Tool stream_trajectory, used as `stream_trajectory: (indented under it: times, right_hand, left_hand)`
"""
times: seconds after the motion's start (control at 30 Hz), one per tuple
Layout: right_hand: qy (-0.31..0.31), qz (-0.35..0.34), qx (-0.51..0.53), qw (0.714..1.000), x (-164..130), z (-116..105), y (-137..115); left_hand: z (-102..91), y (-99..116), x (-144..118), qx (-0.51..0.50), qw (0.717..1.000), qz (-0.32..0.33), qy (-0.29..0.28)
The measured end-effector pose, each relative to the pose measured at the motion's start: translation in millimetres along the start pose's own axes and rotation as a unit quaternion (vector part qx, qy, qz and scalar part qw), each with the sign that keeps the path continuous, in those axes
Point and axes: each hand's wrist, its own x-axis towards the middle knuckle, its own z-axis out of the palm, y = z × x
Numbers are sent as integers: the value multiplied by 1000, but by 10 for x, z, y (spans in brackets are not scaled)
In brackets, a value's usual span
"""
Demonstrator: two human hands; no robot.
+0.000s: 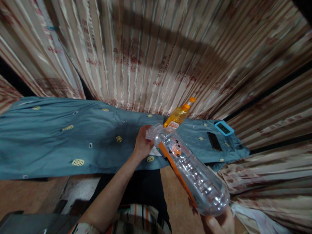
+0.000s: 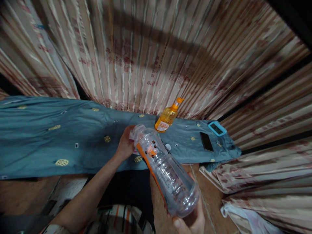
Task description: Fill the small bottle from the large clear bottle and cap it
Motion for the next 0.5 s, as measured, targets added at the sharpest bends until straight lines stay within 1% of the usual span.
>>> stream_trajectory:
  times: [0.3,0.5]
  right_hand:
    - [-22,-8,-8,1000,-26,-32,34]
    - [-18,-6,-2,1000,-31,-8,17]
  left_hand:
    - [10,-25,-7,-7,1000,3,2]
    - [12,-10,-10,-8,1000,-1,2]
